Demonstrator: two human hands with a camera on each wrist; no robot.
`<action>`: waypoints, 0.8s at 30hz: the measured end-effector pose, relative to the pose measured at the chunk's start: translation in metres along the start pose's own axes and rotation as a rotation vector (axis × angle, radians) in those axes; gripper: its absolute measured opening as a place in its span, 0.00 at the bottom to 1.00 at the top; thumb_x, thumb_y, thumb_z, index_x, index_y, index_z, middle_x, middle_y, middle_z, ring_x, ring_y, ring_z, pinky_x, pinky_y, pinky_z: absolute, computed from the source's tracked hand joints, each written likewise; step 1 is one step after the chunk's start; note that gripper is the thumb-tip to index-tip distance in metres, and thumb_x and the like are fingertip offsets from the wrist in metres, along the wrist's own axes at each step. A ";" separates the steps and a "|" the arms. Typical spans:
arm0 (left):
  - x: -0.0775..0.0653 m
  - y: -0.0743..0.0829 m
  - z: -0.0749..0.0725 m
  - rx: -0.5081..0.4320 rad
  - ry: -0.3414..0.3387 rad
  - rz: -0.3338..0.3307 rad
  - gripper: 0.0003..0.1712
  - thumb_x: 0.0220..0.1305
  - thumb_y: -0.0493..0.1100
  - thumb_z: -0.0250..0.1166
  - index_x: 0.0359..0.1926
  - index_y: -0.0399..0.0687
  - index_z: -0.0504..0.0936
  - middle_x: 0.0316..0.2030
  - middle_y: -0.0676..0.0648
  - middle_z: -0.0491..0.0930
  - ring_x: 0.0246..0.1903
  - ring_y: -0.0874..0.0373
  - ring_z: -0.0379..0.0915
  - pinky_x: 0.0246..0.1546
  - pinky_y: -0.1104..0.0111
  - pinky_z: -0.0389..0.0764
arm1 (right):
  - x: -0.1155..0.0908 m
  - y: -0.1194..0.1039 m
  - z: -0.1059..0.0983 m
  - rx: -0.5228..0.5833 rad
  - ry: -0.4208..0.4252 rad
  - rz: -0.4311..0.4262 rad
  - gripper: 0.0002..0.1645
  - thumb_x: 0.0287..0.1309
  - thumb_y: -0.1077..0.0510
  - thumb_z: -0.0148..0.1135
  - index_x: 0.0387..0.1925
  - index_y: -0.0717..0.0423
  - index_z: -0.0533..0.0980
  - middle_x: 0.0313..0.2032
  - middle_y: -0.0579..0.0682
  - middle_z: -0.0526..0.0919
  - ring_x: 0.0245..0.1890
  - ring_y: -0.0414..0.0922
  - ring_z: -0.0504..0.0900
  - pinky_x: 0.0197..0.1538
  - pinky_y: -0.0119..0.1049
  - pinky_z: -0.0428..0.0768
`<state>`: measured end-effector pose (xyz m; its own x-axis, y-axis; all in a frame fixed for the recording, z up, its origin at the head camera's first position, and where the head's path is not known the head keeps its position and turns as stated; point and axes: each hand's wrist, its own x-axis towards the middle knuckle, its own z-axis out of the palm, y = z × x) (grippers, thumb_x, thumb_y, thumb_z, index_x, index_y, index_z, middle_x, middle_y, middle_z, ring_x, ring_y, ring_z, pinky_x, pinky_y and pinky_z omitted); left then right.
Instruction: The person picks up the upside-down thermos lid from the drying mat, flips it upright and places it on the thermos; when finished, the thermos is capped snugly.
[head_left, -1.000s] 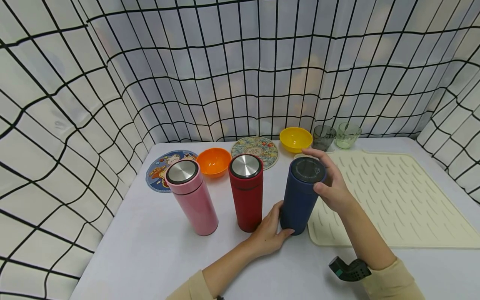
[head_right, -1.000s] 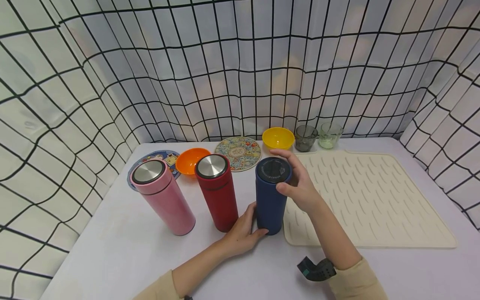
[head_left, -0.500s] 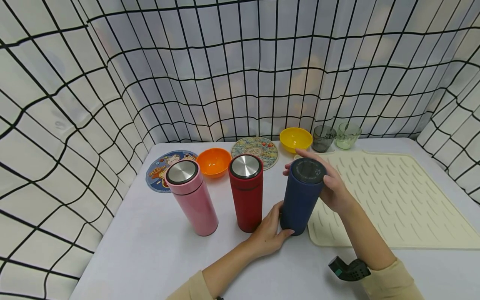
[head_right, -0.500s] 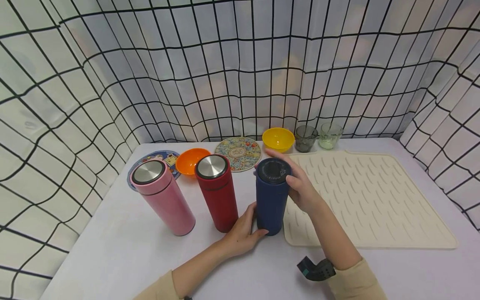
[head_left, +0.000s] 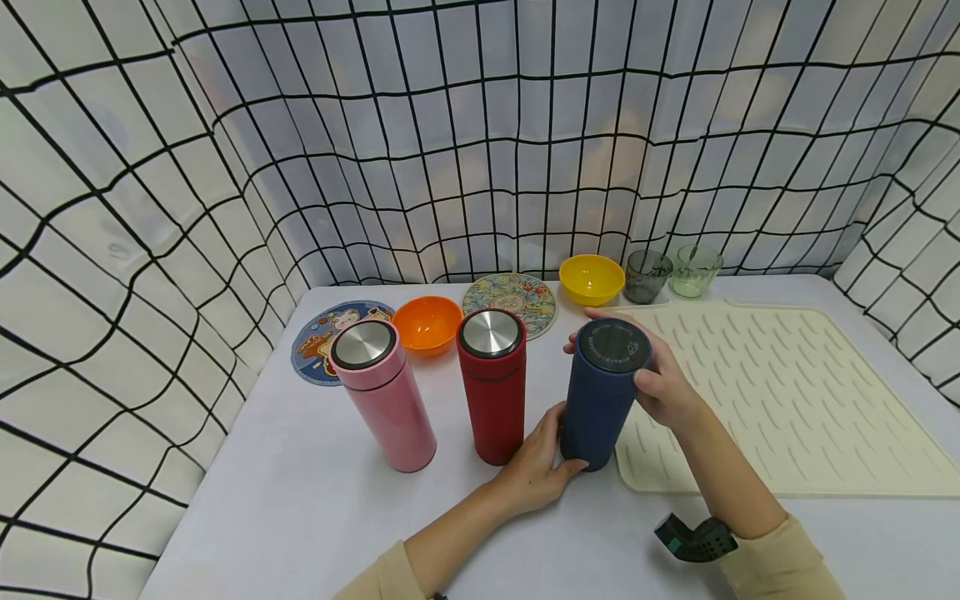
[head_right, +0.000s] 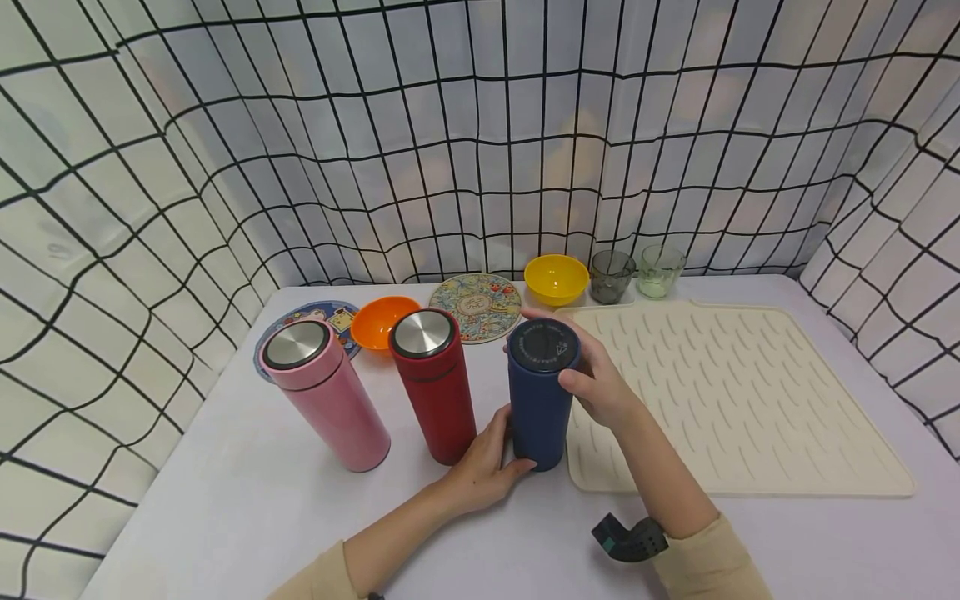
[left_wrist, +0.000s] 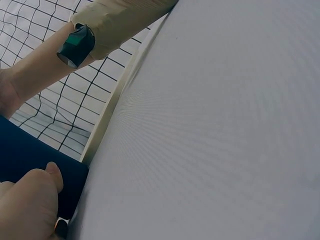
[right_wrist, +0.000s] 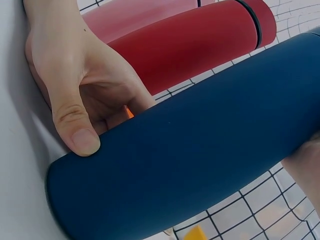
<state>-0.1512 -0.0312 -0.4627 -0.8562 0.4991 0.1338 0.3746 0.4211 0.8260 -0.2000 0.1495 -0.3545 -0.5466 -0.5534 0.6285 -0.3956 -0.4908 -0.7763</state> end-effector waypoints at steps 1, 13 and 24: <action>0.000 0.000 0.000 0.000 0.000 0.000 0.41 0.61 0.42 0.61 0.67 0.45 0.47 0.64 0.45 0.57 0.63 0.55 0.56 0.61 0.60 0.61 | 0.000 0.000 0.000 0.003 0.001 -0.007 0.36 0.59 0.46 0.53 0.64 0.59 0.59 0.53 0.56 0.74 0.54 0.50 0.73 0.56 0.41 0.70; 0.000 -0.001 0.001 0.022 -0.019 0.053 0.45 0.62 0.41 0.60 0.70 0.46 0.39 0.67 0.46 0.52 0.65 0.56 0.51 0.63 0.60 0.58 | 0.001 0.003 0.003 0.019 0.023 -0.061 0.35 0.59 0.48 0.52 0.63 0.63 0.59 0.51 0.57 0.75 0.52 0.50 0.74 0.54 0.40 0.72; -0.001 0.001 0.001 0.103 -0.011 0.072 0.44 0.62 0.42 0.59 0.68 0.42 0.39 0.66 0.42 0.54 0.62 0.54 0.53 0.58 0.61 0.58 | 0.000 0.007 0.002 0.047 0.099 -0.064 0.38 0.55 0.49 0.62 0.60 0.64 0.61 0.50 0.57 0.75 0.50 0.49 0.76 0.50 0.39 0.76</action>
<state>-0.1494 -0.0312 -0.4624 -0.8222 0.5385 0.1845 0.4698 0.4589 0.7541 -0.2016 0.1449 -0.3599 -0.5925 -0.4517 0.6670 -0.3984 -0.5554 -0.7300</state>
